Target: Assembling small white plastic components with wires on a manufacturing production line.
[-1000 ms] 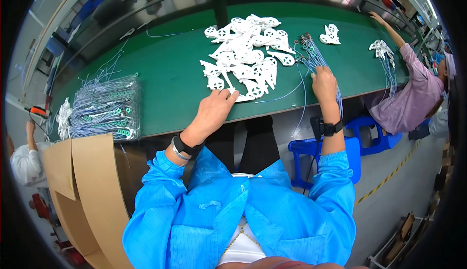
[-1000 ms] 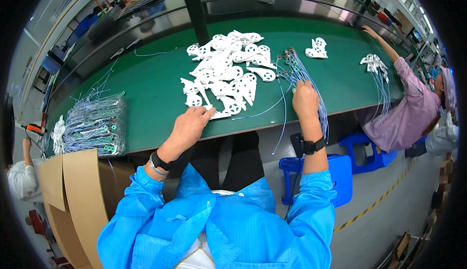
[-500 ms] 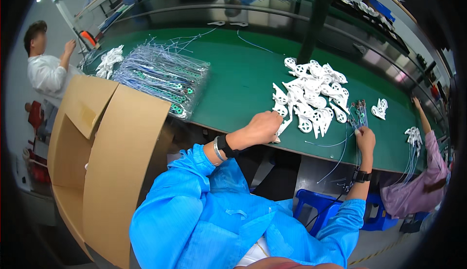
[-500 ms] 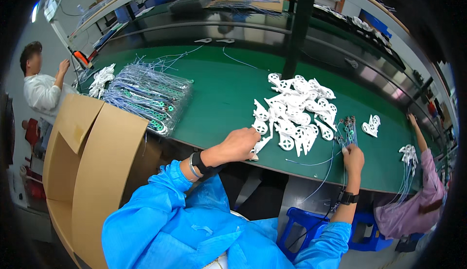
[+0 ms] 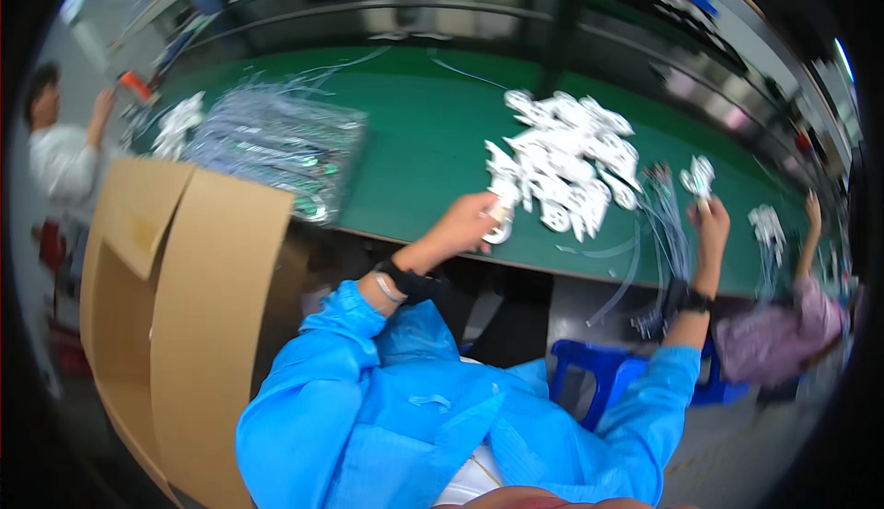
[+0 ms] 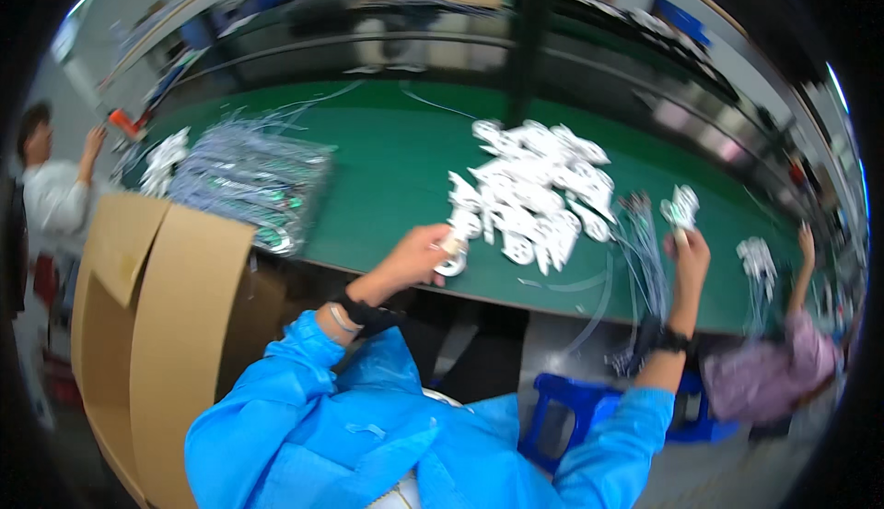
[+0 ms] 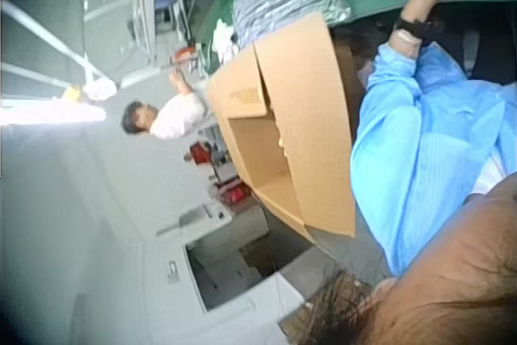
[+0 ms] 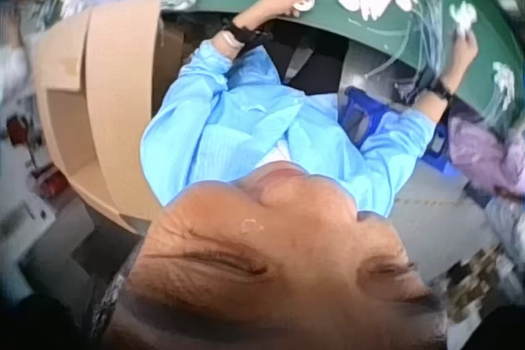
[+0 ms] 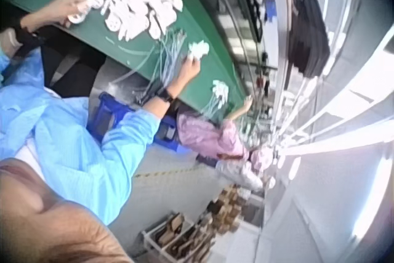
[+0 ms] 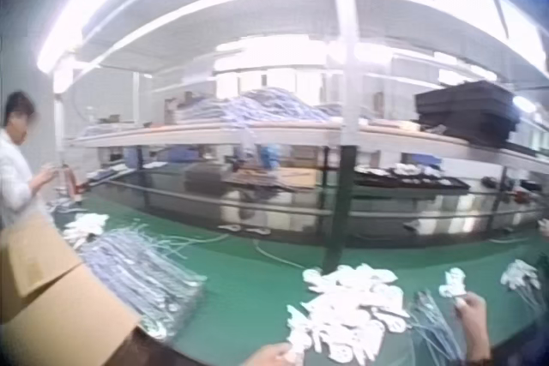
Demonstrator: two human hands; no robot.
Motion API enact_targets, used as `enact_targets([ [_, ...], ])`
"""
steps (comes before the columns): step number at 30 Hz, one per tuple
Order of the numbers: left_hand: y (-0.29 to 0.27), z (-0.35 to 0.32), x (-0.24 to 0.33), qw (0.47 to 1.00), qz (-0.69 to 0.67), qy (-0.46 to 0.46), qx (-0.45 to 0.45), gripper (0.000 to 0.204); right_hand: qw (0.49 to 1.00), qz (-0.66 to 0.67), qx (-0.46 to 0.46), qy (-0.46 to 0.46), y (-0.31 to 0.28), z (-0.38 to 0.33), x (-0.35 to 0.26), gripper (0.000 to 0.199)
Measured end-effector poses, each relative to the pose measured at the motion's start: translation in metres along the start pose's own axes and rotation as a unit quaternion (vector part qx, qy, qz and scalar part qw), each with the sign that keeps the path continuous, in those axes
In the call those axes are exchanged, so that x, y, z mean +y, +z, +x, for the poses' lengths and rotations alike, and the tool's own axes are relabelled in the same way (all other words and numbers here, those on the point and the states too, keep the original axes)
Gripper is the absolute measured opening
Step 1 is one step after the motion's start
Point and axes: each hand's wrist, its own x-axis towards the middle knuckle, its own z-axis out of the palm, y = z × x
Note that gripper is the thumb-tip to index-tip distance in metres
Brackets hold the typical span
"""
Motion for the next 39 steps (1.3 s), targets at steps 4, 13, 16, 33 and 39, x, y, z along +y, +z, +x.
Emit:
enact_targets([
  [4, -0.004, 0.001, 0.015, 0.993, -0.099, -0.026, -0.065, 0.023, 0.995, 0.065, -0.079, 0.009, -0.001, 0.013, -0.037, 0.017],
  [13, 0.064, 0.036, 0.055, 0.947, -0.248, 0.025, -0.204, 0.024, 0.990, 0.075, -0.110, -0.038, 0.024, -0.011, -0.077, 0.009],
  [16, 0.106, 0.060, 0.063, 0.912, -0.328, 0.013, -0.247, 0.031, 0.985, 0.074, -0.158, -0.019, 0.046, -0.034, -0.076, 0.008],
  [33, 0.118, 0.072, 0.046, 0.880, -0.422, -0.009, -0.215, 0.020, 0.943, -0.005, -0.333, 0.007, 0.082, -0.074, -0.073, 0.009],
  [39, 0.076, 0.070, 0.050, 0.835, -0.519, 0.049, -0.176, 0.018, 0.947, -0.130, -0.287, -0.062, 0.039, -0.049, -0.054, 0.011],
])
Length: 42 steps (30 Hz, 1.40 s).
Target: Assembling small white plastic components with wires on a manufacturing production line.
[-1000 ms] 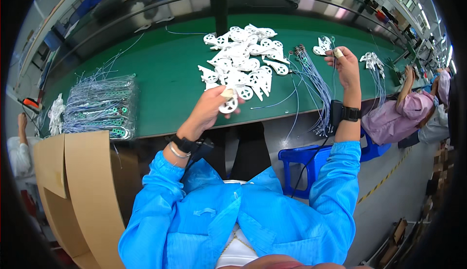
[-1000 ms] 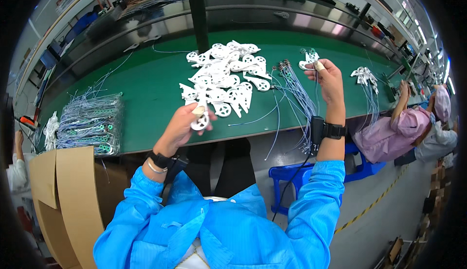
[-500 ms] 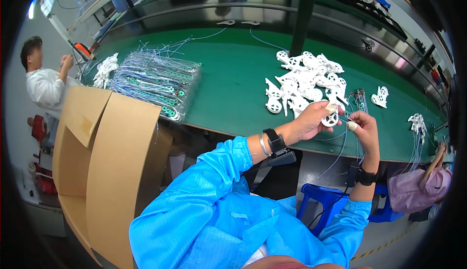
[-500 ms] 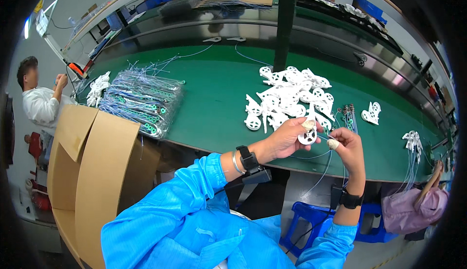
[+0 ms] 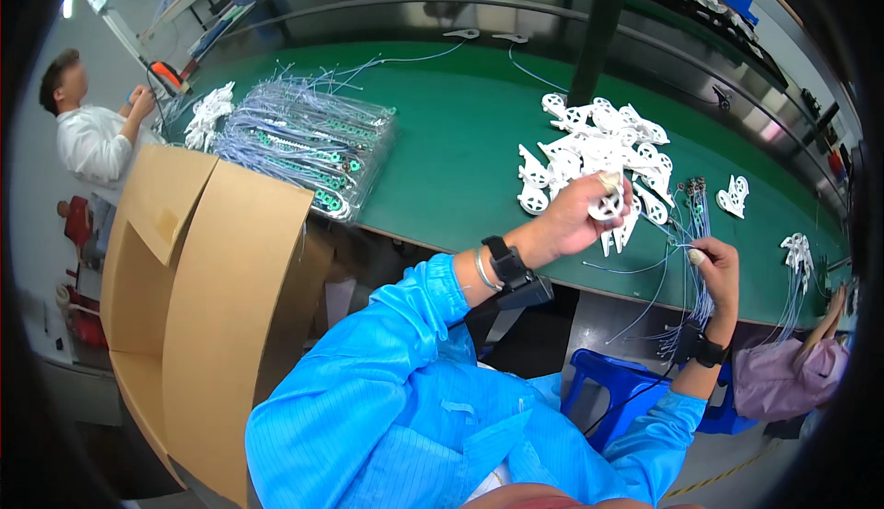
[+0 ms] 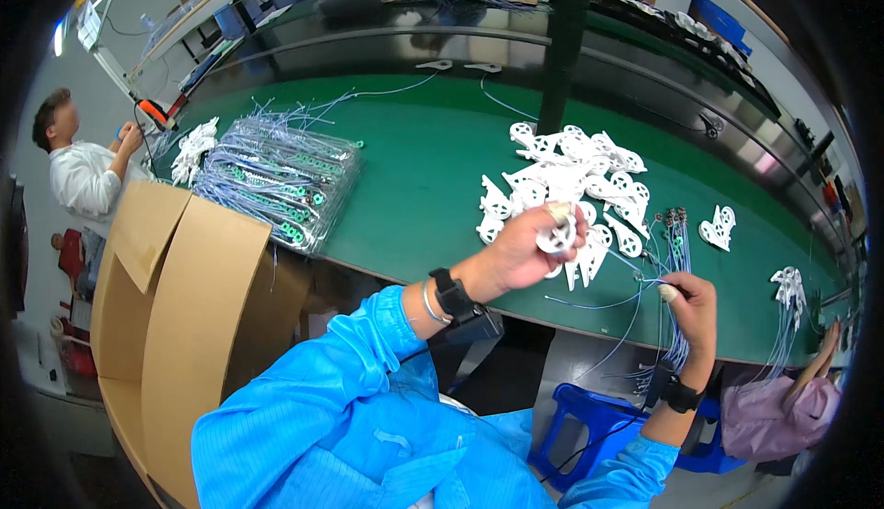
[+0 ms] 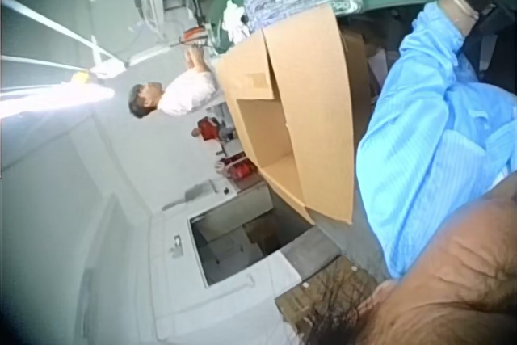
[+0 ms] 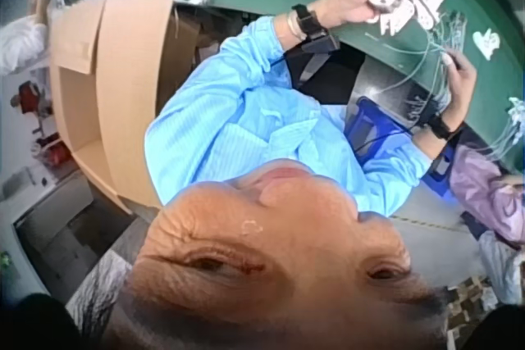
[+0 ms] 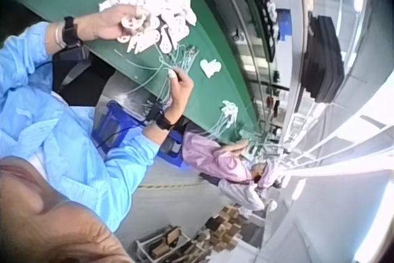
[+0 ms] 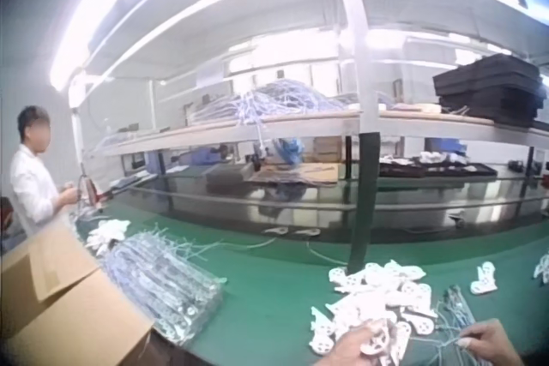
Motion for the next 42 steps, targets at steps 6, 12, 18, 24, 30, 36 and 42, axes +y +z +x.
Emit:
enact_targets([
  [6, 0.009, -0.034, 0.088, 0.977, -0.112, 0.174, -0.044, 0.016, 0.995, 0.021, 0.056, 0.085, -0.051, -0.011, 0.069, 0.010],
  [12, -0.007, -0.072, 0.136, 0.958, -0.111, 0.261, -0.035, 0.015, 0.973, 0.000, 0.155, 0.173, -0.083, -0.023, 0.133, 0.013],
  [18, -0.042, -0.105, 0.155, 0.929, -0.093, 0.357, 0.023, 0.014, 0.949, -0.198, 0.211, 0.125, -0.114, -0.012, 0.191, 0.019],
  [24, -0.060, -0.118, 0.170, 0.916, -0.057, 0.395, 0.049, 0.013, 0.924, -0.242, 0.290, 0.066, -0.137, 0.009, 0.169, 0.019],
  [30, -0.086, -0.127, 0.168, 0.915, 0.003, 0.390, 0.106, 0.015, 0.902, -0.389, 0.159, 0.100, -0.082, 0.029, 0.083, 0.021],
  [36, -0.093, -0.115, 0.132, 0.949, 0.017, 0.287, 0.127, 0.016, 0.874, -0.469, 0.091, -0.083, -0.013, 0.029, 0.023, 0.037],
  [42, -0.081, -0.107, 0.104, 0.960, 0.082, 0.225, 0.144, 0.018, 0.935, -0.272, -0.027, -0.225, 0.092, 0.053, -0.035, 0.028],
])
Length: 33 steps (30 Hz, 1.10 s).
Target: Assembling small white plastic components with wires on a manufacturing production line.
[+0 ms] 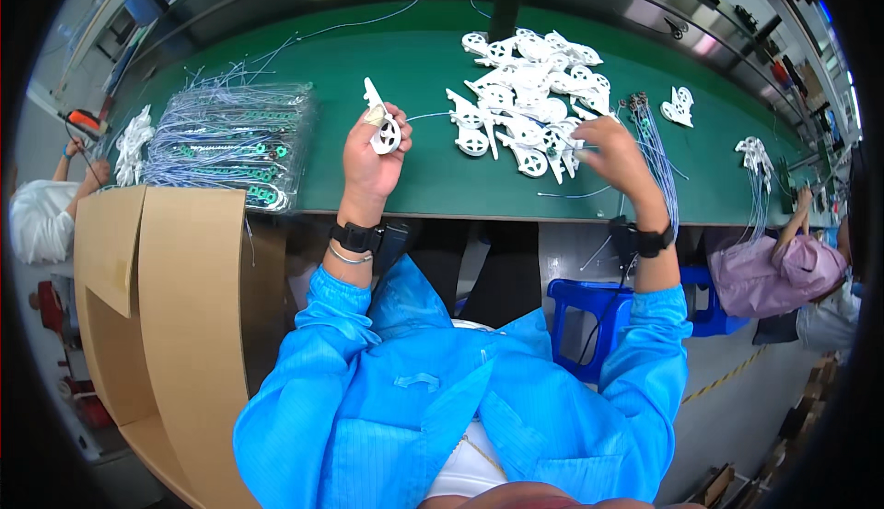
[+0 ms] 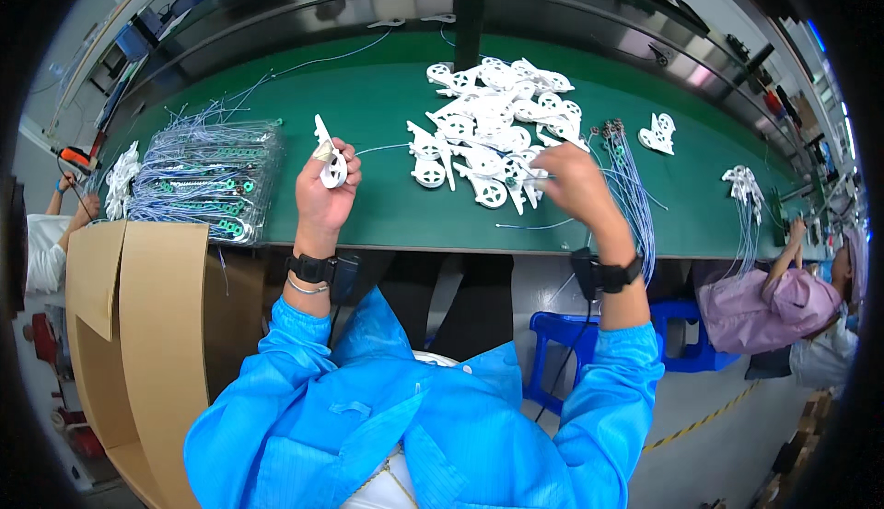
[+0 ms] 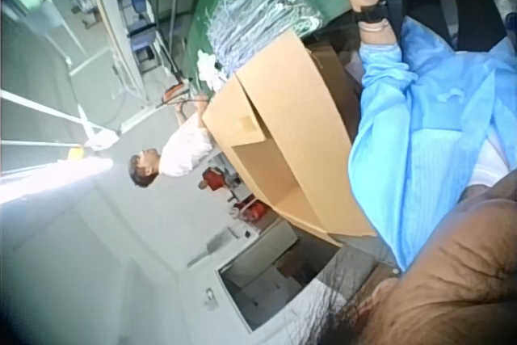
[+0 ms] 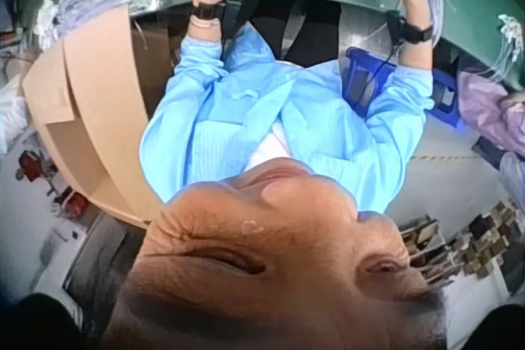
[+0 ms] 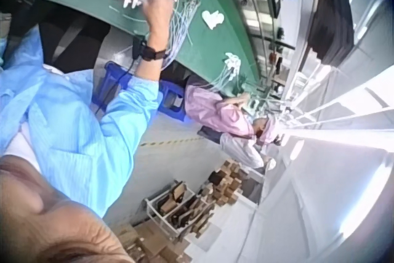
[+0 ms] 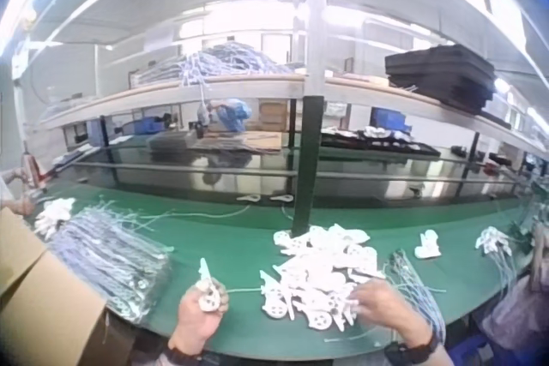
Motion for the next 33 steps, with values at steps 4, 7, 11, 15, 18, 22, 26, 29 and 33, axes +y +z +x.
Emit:
enact_targets([
  [4, 0.011, -0.006, -0.012, 0.999, 0.025, -0.018, -0.006, 0.017, 0.998, -0.056, -0.031, -0.008, 0.023, 0.003, 0.000, 0.027],
  [7, 0.014, -0.012, -0.018, 0.995, 0.089, -0.032, -0.035, 0.018, 0.997, -0.071, -0.029, 0.027, 0.027, -0.002, 0.008, 0.027],
  [11, 0.013, -0.015, -0.021, 0.992, 0.110, -0.039, -0.040, 0.019, 0.996, -0.017, -0.052, 0.075, 0.015, -0.003, -0.001, 0.038],
  [15, 0.019, -0.011, -0.025, 0.995, 0.093, -0.038, -0.030, 0.017, 0.993, 0.006, -0.056, 0.107, 0.007, -0.014, 0.008, 0.040],
  [18, 0.016, -0.007, -0.025, 0.992, 0.104, -0.040, -0.058, 0.018, 0.995, 0.026, -0.026, 0.091, 0.004, -0.017, 0.009, 0.043],
  [22, 0.012, -0.011, -0.018, 0.993, 0.105, -0.027, -0.034, 0.017, 0.999, -0.013, 0.018, 0.026, 0.013, -0.016, 0.012, 0.033],
  [26, 0.015, -0.006, -0.034, 0.993, 0.075, -0.054, -0.066, 0.015, 0.996, -0.041, 0.075, -0.005, 0.017, -0.030, 0.018, 0.018],
  [29, 0.023, -0.014, -0.026, 0.994, 0.095, -0.031, -0.055, 0.017, 0.995, -0.051, 0.088, 0.015, 0.014, -0.031, 0.014, 0.012],
  [33, 0.026, -0.019, -0.016, 0.994, 0.082, -0.025, -0.064, 0.017, 0.991, -0.064, 0.121, -0.005, 0.006, -0.028, 0.011, 0.014],
])
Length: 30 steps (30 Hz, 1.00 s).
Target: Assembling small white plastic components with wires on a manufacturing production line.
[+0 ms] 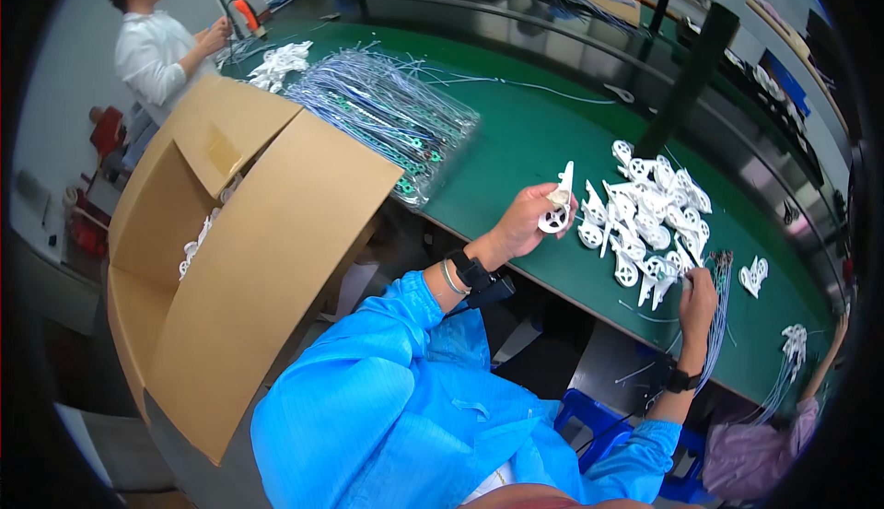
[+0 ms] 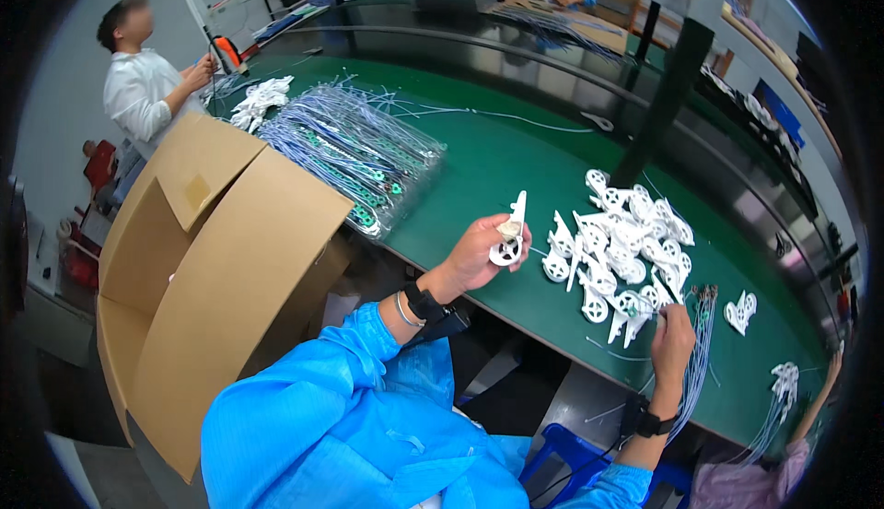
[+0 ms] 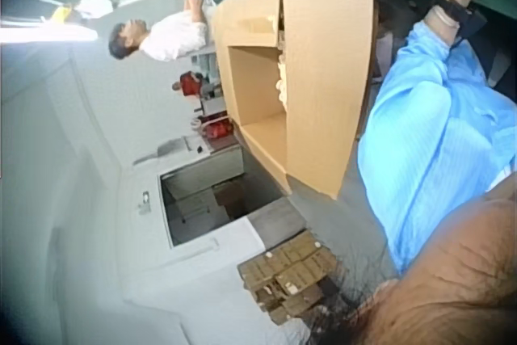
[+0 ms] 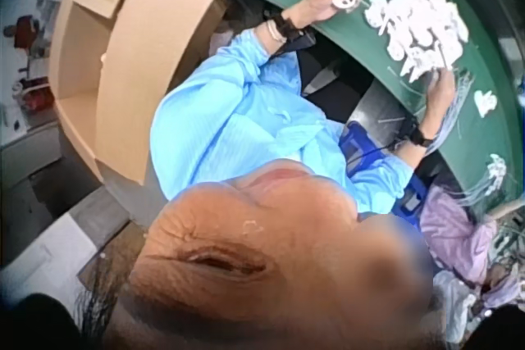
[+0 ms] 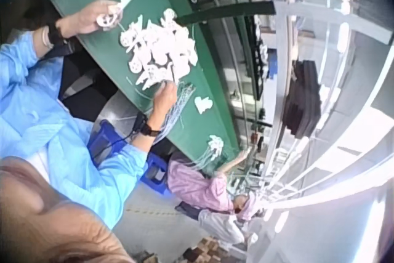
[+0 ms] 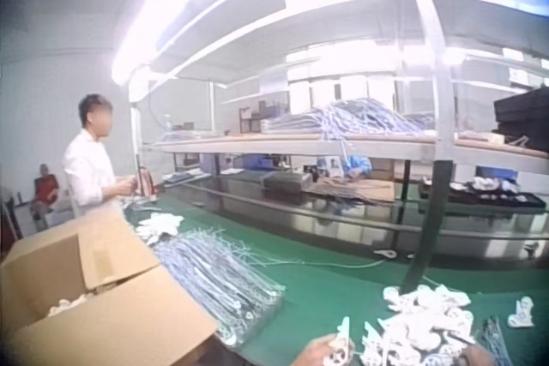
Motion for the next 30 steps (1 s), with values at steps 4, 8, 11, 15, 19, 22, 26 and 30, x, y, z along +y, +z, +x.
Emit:
enact_targets([
  [4, 0.008, -0.005, 0.012, 1.000, -0.016, -0.001, -0.016, 0.017, 0.999, -0.024, 0.014, 0.021, -0.006, 0.001, 0.007, 0.019],
  [8, 0.016, -0.008, 0.026, 0.996, -0.080, 0.017, -0.025, 0.018, 0.998, -0.051, 0.033, -0.003, -0.019, -0.004, 0.017, 0.023],
  [11, 0.011, -0.007, 0.039, 0.989, -0.115, 0.066, -0.071, 0.019, 0.992, -0.117, 0.029, -0.031, -0.033, -0.004, 0.020, 0.022],
  [15, 0.009, -0.008, 0.045, 0.983, -0.108, 0.096, -0.116, 0.024, 0.988, -0.128, 0.017, -0.080, -0.041, 0.003, 0.009, 0.022],
  [19, -0.007, 0.001, 0.048, 0.972, -0.202, 0.109, -0.057, 0.019, 0.990, -0.061, 0.099, -0.080, -0.044, 0.005, 0.005, 0.017],
  [22, -0.028, 0.005, 0.046, 0.960, -0.257, 0.105, -0.046, 0.014, 0.981, -0.123, 0.115, -0.099, -0.043, -0.008, 0.019, 0.014],
  [26, -0.040, 0.002, 0.050, 0.934, -0.334, 0.118, -0.039, 0.012, 0.973, -0.219, 0.009, -0.071, -0.033, -0.022, 0.034, 0.010],
  [30, -0.057, -0.013, 0.062, 0.922, -0.340, 0.184, -0.019, 0.012, 0.928, -0.344, -0.118, 0.086, -0.026, -0.041, 0.096, 0.005],
])
